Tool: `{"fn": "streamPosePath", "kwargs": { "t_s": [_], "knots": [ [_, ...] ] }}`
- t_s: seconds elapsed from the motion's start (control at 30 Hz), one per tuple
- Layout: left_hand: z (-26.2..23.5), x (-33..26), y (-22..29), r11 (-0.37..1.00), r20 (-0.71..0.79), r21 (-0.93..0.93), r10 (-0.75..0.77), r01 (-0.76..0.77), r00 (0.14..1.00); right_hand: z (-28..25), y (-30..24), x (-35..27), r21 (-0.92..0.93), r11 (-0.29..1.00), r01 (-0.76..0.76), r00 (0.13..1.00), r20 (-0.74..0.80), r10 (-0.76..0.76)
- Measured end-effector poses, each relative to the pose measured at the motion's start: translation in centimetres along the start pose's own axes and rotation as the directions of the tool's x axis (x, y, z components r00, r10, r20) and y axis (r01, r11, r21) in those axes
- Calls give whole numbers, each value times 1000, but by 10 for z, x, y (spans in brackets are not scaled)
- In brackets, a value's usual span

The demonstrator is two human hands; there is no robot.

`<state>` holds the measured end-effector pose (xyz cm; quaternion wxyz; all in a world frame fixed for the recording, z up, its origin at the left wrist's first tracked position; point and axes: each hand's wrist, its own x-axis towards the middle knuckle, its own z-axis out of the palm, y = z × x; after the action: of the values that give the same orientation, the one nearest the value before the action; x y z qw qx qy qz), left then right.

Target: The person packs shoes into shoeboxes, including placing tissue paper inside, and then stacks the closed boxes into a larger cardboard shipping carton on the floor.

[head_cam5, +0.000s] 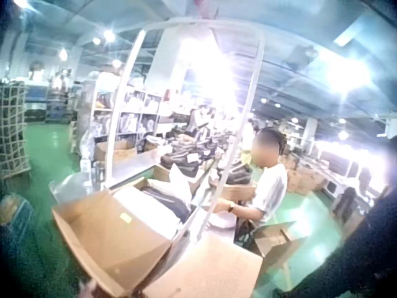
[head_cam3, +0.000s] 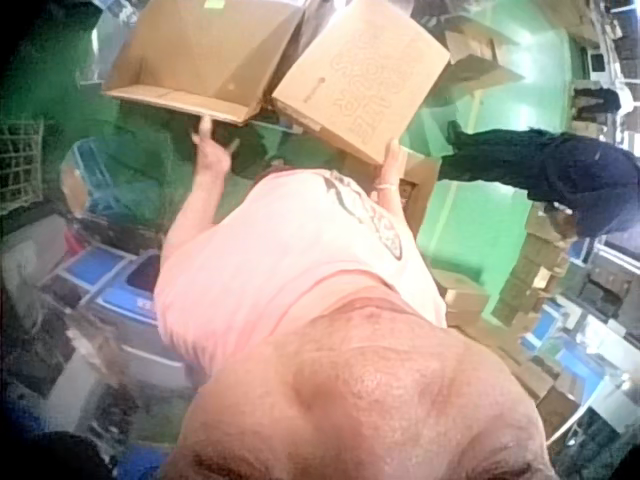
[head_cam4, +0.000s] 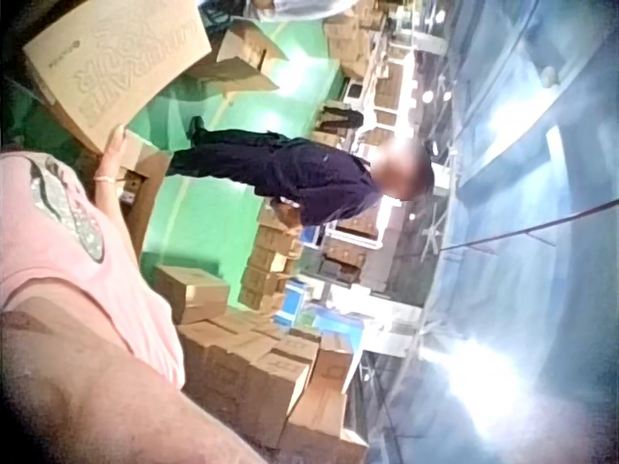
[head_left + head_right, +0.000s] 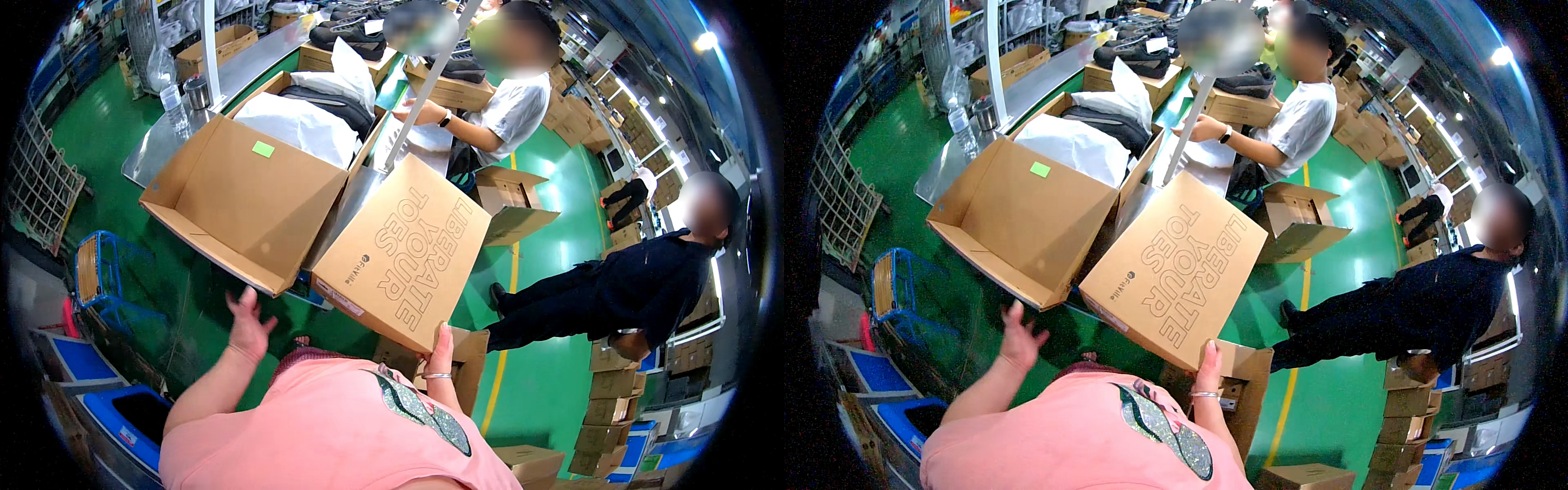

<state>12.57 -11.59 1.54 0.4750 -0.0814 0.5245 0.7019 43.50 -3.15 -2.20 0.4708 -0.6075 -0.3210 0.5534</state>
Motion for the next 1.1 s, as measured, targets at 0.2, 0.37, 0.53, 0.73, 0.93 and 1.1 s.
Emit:
{"fn": "streamPosePath", "kwargs": {
  "t_s": [0.2,0.37,0.53,0.73,0.93,1.1],
  "knots": [
    [-21,70,45,983,81,183,20,-35,997,0,-10,0,0,1000,-30,998,61,30],
    [-58,50,62,946,23,244,213,-212,977,-11,15,13,5,1000,20,1000,-16,-20],
    [-81,14,60,936,-48,297,211,-187,976,-20,21,19,-67,998,13,1000,20,-12],
    [-73,-8,67,937,-103,320,184,-142,978,-14,7,8,-69,998,-10,998,54,14],
    [-82,4,61,930,-85,340,174,-136,981,-12,7,10,-33,999,27,998,61,-25],
    [-79,0,65,917,-56,381,145,-114,988,-14,9,12,5,1000,5,996,91,-6]
  ]
}}
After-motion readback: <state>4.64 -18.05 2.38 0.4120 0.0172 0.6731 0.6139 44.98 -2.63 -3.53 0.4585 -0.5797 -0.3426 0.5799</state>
